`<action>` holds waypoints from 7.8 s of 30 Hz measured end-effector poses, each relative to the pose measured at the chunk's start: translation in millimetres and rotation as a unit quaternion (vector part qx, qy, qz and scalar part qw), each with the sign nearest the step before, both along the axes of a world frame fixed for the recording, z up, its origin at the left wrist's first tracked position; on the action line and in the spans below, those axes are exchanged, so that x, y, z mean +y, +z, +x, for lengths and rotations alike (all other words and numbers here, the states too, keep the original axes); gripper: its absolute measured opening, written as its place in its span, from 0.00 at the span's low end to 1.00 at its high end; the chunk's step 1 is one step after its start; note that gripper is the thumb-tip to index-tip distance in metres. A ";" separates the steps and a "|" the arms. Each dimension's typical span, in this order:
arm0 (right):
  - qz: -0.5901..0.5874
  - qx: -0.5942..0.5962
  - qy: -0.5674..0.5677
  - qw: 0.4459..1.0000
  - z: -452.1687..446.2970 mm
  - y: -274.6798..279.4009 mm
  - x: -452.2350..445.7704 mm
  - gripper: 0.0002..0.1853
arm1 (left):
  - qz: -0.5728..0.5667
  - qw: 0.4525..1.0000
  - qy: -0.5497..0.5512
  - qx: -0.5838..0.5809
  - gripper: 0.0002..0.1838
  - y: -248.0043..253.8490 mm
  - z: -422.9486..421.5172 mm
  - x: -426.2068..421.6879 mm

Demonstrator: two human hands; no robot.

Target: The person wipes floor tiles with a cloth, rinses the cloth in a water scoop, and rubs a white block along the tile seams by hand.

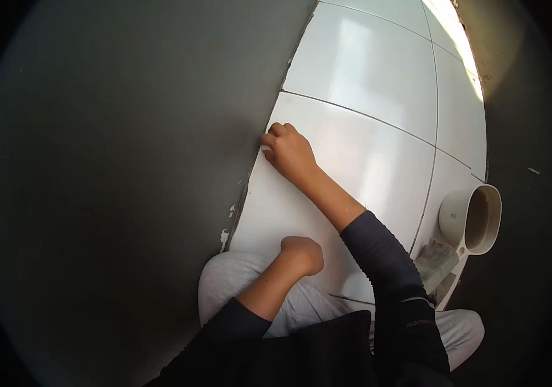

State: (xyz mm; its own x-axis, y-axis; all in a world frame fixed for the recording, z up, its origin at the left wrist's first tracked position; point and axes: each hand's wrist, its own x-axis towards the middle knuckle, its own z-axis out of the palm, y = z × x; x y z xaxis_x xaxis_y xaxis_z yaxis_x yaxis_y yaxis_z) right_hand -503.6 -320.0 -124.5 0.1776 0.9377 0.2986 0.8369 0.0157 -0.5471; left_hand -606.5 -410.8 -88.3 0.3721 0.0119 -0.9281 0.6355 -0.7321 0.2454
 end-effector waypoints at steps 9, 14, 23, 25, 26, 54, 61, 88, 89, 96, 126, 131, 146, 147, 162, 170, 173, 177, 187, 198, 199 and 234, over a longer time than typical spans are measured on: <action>-0.007 -0.052 -0.141 0.989 59.0 -3.4 70.6 0.11 | 0.000 0.999 -0.014 -0.036 0.15 2.3 -1.5 0.5; 0.011 -0.060 -0.179 0.982 64.2 -2.2 81.0 0.08 | 0.017 0.999 -0.001 -0.032 0.17 5.2 -1.6 0.6; -0.059 0.095 -0.082 0.990 72.0 13.6 19.4 0.10 | 0.011 0.999 -0.002 -0.037 0.21 9.6 -1.2 6.6; 0.009 0.357 -0.171 0.918 58.1 21.5 -19.0 0.13 | 0.009 0.999 -0.001 -0.050 0.21 10.9 -0.1 8.6; 0.015 0.388 -0.206 0.898 51.1 22.8 -40.7 0.15 | 0.013 0.998 -0.003 -0.061 0.22 10.2 0.1 7.9; -0.574 -0.054 -0.282 0.767 127.4 134.4 -392.9 0.24 | 0.036 0.793 0.186 -0.579 0.10 50.5 -29.8 -76.5; -0.681 0.072 -0.242 0.687 142.3 16.3 -406.4 0.26 | -0.050 0.778 0.195 -0.595 0.11 46.2 -38.9 -145.4; 0.024 0.118 -0.419 0.900 168.5 103.2 -369.0 0.18 | 0.197 0.846 0.074 -0.490 0.21 40.2 96.1 -205.9; -0.029 0.098 -0.395 0.913 168.7 101.7 -369.8 0.19 | 0.203 0.834 0.072 -0.508 0.19 38.0 92.8 -204.6; -0.185 0.091 -0.369 0.906 168.6 76.6 -358.2 0.25 | 0.187 0.824 0.073 -0.529 0.17 32.8 62.6 -199.4; -0.410 0.027 -0.282 0.867 162.0 70.7 -358.5 0.18 | 0.180 0.727 0.024 -0.662 0.19 76.4 80.4 -201.3; -0.357 0.052 -0.378 0.852 150.8 103.0 -363.9 0.13 | 0.182 0.800 -0.044 -0.570 0.10 64.9 151.9 -190.5; -0.346 0.059 -0.292 0.890 155.9 61.0 -357.3 0.14 | 0.250 0.826 -0.018 -0.504 0.06 35.8 173.2 -192.4; -0.345 0.059 -0.293 0.890 156.3 57.6 -357.2 0.14 | 0.249 0.816 -0.018 -0.521 0.06 35.7 173.1 -191.6; -0.237 0.066 -0.318 0.916 164.0 44.9 -355.3 0.14 | 0.098 0.771 0.083 -0.624 0.30 49.0 161.4 -188.4; -0.103 0.093 -0.354 0.925 154.0 69.9 -361.5 0.12 | 0.147 0.704 0.079 -0.690 0.32 79.7 174.4 -196.8; -0.063 0.099 -0.368 0.922 153.2 75.9 -361.3 0.11 | 0.150 0.693 0.095 -0.699 0.31 91.9 176.0 -200.1; -0.010 0.110 -0.385 0.916 144.6 90.5 -363.3 0.11 | 0.129 0.672 0.121 -0.719 0.27 100.8 178.9 -199.9; 0.052 0.065 -0.348 0.934 155.3 51.0 -363.4 0.13 | 0.118 0.668 0.108 -0.727 0.25 106.5 180.6 -206.8; 0.110 0.160 -0.337 0.921 164.3 12.8 -364.6 0.14 | 0.152 0.673 0.082 -0.719 0.26 96.8 177.0 -207.1; 0.109 0.160 -0.335 0.922 158.8 22.8 -364.4 0.14 | 0.153 0.673 0.083 -0.719 0.26 95.7 175.7 -207.4; 0.022 0.364 -0.055 0.930 13.2 138.1 -293.1 0.24 | -0.242 0.629 0.386 -0.629 0.09 56.5 0.8 -71.8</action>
